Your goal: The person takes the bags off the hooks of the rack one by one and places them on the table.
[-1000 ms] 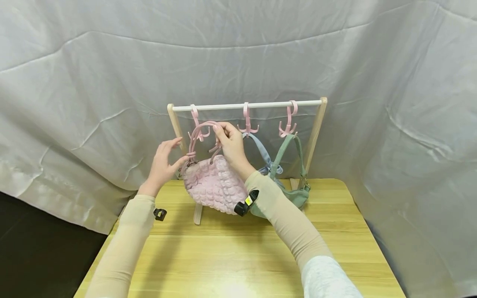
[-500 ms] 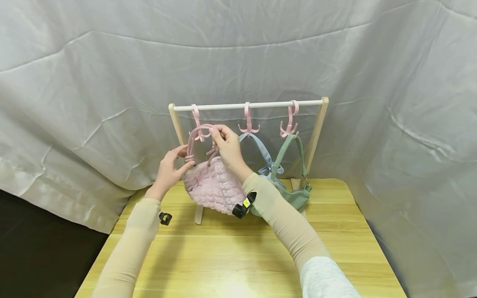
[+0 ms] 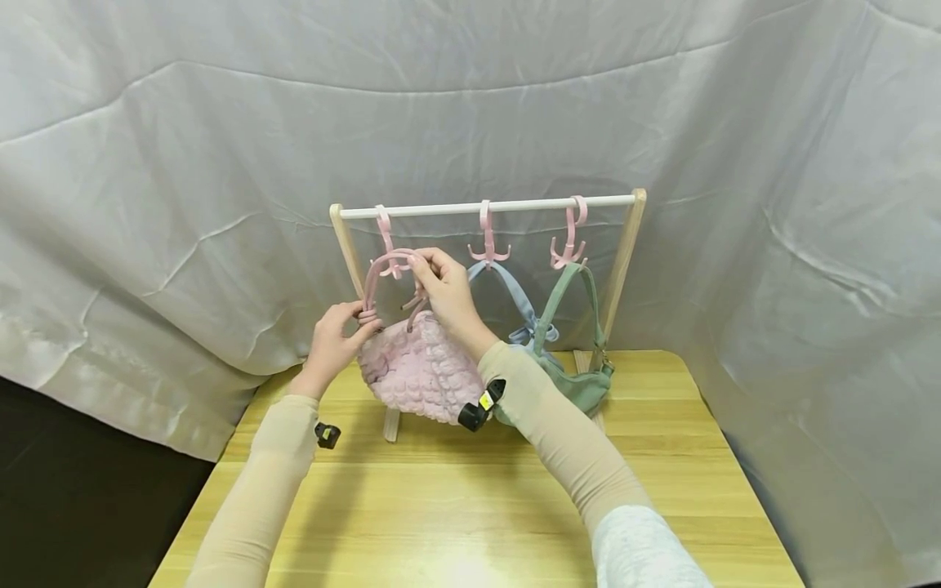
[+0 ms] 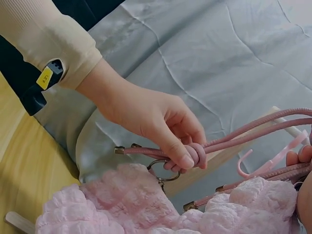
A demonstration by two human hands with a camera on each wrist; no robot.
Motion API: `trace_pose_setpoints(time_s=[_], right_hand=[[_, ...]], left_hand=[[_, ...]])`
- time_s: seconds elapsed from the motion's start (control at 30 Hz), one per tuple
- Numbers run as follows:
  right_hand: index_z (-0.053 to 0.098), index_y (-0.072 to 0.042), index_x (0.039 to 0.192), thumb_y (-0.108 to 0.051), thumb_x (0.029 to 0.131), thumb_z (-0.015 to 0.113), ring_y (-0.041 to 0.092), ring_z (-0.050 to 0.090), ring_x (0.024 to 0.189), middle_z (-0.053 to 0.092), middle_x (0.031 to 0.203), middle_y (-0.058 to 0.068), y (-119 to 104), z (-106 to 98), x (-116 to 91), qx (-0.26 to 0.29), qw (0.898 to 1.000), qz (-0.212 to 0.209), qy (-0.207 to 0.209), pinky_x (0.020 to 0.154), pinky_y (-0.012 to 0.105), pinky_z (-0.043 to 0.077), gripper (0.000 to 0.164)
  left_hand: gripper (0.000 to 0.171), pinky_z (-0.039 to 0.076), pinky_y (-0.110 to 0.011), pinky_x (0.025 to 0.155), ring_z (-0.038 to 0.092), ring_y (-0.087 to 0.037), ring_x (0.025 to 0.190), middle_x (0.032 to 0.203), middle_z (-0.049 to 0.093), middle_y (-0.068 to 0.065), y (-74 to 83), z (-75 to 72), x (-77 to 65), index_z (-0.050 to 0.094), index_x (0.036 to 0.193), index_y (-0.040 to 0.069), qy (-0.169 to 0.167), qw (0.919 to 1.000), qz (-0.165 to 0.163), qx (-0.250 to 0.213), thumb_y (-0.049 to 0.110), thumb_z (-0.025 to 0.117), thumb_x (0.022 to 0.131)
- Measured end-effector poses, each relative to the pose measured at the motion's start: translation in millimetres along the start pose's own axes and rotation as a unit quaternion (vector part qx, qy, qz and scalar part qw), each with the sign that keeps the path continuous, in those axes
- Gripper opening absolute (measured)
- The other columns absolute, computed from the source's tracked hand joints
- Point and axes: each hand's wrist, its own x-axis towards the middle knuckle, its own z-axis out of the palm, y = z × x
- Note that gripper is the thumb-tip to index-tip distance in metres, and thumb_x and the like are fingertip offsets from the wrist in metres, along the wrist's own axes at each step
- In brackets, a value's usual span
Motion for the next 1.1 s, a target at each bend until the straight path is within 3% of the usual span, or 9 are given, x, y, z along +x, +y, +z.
trace_pose_setpoints(time_s=[0.13,0.4,0.67,0.77,0.97,1.1], right_hand=[[0.061,-0.003,0.093,-0.005,0.098,0.054,0.007,0.046,0.056,0.049,0.061,-0.001,-1.8,-1.1,-0.5,-0.004,1.000,0.014,-0.008,0.055,0.017,0.046,0.009],[0.056,0.016,0.104,-0.005,0.098,0.054,0.007,0.045,0.054,0.049,0.061,-0.001,0.1,-6.6,-1.6,-0.017,1.000,0.005,-0.019,0.055,0.019,0.047,0.021],[0.060,0.013,0.106,-0.007,0.095,0.062,0.007,0.051,0.055,0.052,0.061,-0.004,7.7,-12.8,-2.2,-0.045,0.999,-0.004,-0.023,0.056,0.020,0.049,0.023],[0.060,0.012,0.107,-0.006,0.093,0.064,0.008,0.053,0.056,0.054,0.064,-0.005,9.2,-14.9,-3.8,-0.055,0.998,0.005,-0.023,0.056,0.019,0.049,0.023],[0.058,0.014,0.110,0.001,0.088,0.068,0.007,0.050,0.057,0.052,0.065,-0.007,9.2,-17.1,-8.0,-0.067,0.997,0.022,-0.040,0.055,0.018,0.044,0.028],[0.057,0.014,0.111,0.007,0.086,0.067,0.004,0.047,0.059,0.051,0.066,-0.005,-0.6,-14.6,-14.5,-0.068,0.996,0.025,-0.055,0.055,0.017,0.040,0.028]], left_hand=[[0.033,0.046,-0.047,0.084,0.060,-0.030,0.092,0.097,0.070,-0.013,-1.1,-2.7,-2.2,0.069,0.109,0.005,0.014,0.9999,-0.003,0.007,0.023,0.077,0.084],[0.033,0.047,-0.048,0.082,0.060,-0.031,0.092,0.097,0.069,-0.015,1.0,-14.1,-3.5,0.068,0.109,0.002,0.045,0.9990,-0.001,-0.005,0.020,0.077,0.083],[0.031,0.048,-0.047,0.081,0.060,-0.033,0.090,0.097,0.069,-0.019,0.3,-25.8,-3.0,0.068,0.109,-0.002,0.087,0.9959,-0.004,-0.027,0.014,0.077,0.083],[0.030,0.049,-0.038,0.083,0.062,-0.033,0.091,0.099,0.069,-0.020,0.8,-29.3,-3.2,0.067,0.110,-0.003,0.096,0.9944,-0.009,-0.042,0.012,0.075,0.085],[0.028,0.044,-0.006,0.083,0.065,-0.030,0.093,0.103,0.068,-0.020,2.4,-37.4,-4.4,0.067,0.111,-0.003,0.123,0.9883,-0.035,-0.083,0.009,0.073,0.087],[0.028,0.042,-0.003,0.083,0.064,-0.015,0.092,0.103,0.069,-0.019,2.8,-44.0,-4.5,0.068,0.112,-0.001,0.138,0.9843,-0.056,-0.095,0.008,0.073,0.086]])
